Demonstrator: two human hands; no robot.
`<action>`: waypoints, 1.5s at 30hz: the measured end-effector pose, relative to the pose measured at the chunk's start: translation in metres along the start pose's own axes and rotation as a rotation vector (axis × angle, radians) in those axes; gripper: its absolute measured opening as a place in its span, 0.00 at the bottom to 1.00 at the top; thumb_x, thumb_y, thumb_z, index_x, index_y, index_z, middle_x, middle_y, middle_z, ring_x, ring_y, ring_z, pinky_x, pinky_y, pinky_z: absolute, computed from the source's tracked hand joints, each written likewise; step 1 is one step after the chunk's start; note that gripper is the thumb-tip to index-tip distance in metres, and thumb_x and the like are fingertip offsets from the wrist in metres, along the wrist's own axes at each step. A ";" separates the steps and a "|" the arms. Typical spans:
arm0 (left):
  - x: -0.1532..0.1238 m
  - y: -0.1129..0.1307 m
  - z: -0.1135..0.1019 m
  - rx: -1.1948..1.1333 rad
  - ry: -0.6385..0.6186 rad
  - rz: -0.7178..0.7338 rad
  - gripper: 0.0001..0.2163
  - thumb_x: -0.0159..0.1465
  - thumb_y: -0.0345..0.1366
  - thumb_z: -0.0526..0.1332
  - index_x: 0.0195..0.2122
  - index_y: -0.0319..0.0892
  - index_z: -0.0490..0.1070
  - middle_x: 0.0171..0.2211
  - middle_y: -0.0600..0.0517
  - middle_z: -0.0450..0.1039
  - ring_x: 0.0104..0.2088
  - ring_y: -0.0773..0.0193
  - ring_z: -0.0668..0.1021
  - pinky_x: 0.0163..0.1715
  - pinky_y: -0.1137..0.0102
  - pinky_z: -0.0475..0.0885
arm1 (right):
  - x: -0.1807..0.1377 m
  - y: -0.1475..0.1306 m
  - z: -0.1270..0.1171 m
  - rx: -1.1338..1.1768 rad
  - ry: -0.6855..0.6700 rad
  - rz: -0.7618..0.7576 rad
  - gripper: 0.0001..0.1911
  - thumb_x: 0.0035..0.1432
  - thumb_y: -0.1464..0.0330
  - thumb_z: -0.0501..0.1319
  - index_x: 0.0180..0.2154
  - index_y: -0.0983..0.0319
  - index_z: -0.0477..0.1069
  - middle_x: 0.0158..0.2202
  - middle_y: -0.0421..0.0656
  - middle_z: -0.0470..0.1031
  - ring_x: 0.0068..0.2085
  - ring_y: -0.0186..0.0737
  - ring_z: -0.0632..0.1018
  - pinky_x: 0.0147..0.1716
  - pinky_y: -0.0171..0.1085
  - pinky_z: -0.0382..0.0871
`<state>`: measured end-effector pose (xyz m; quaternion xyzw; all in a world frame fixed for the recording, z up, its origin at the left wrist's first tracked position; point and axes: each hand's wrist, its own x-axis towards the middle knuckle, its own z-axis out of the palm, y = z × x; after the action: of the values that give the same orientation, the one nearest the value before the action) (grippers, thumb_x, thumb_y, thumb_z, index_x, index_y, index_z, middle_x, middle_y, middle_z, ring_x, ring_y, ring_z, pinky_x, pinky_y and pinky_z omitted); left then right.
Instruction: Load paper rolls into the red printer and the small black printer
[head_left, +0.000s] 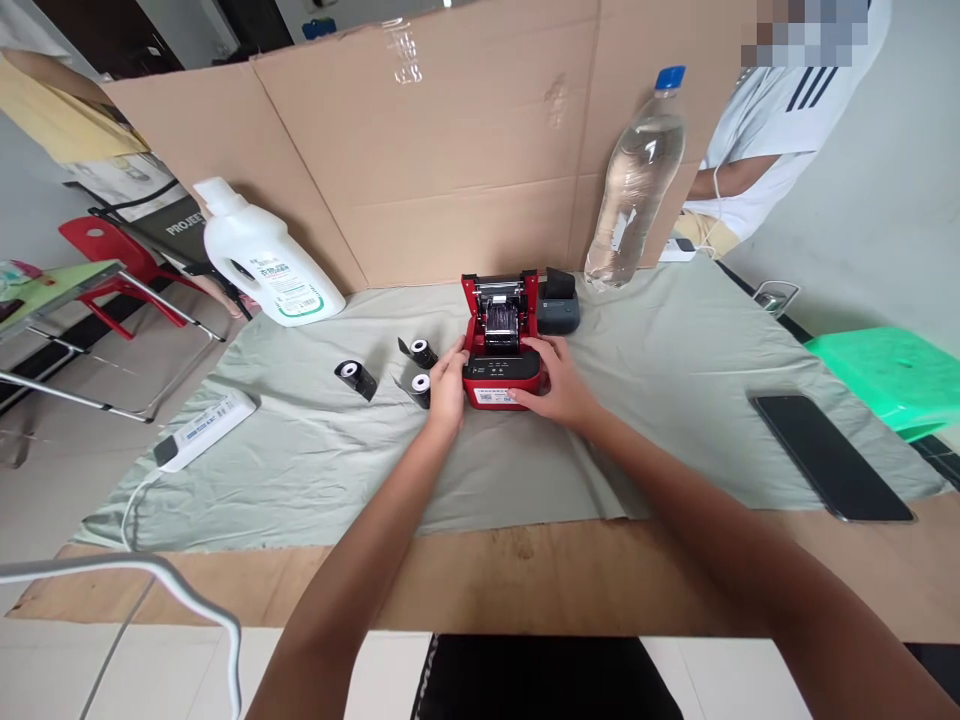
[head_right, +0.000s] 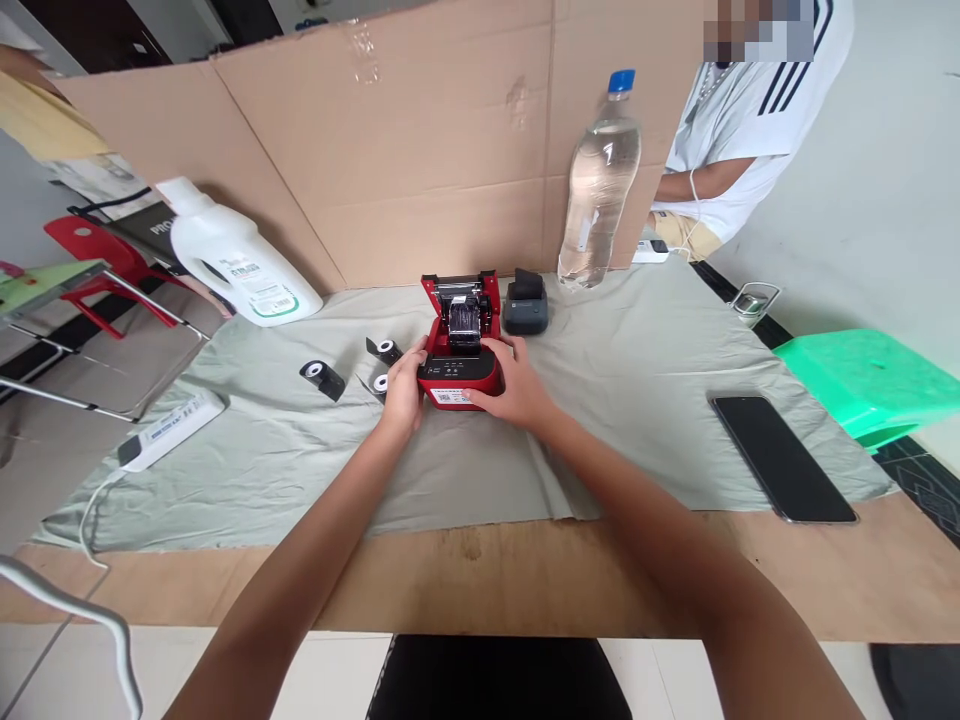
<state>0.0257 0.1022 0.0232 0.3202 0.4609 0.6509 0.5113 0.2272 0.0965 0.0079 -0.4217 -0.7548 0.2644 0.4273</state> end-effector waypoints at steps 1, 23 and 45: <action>0.000 0.000 0.000 -0.001 -0.002 0.002 0.18 0.61 0.33 0.65 0.52 0.42 0.81 0.60 0.47 0.78 0.67 0.47 0.73 0.70 0.53 0.65 | -0.001 0.001 0.002 0.001 0.012 -0.002 0.43 0.53 0.57 0.72 0.66 0.54 0.60 0.65 0.54 0.56 0.66 0.59 0.68 0.61 0.56 0.72; 0.042 0.033 0.018 0.442 -0.288 0.125 0.28 0.54 0.29 0.64 0.59 0.42 0.73 0.49 0.45 0.82 0.57 0.50 0.79 0.66 0.56 0.66 | -0.008 0.015 0.006 0.087 0.031 -0.071 0.44 0.54 0.56 0.71 0.67 0.56 0.57 0.68 0.55 0.53 0.69 0.58 0.65 0.67 0.56 0.64; 0.006 0.096 0.017 1.576 -0.638 0.863 0.09 0.69 0.38 0.61 0.38 0.47 0.81 0.39 0.49 0.80 0.44 0.53 0.77 0.48 0.57 0.63 | 0.090 0.005 -0.024 0.538 0.272 0.156 0.32 0.58 0.47 0.64 0.61 0.49 0.68 0.64 0.43 0.69 0.65 0.50 0.67 0.68 0.51 0.59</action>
<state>0.0035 0.1080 0.1178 0.8777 0.4476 0.1673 -0.0344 0.2246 0.1778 0.0539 -0.3814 -0.5590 0.4281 0.5990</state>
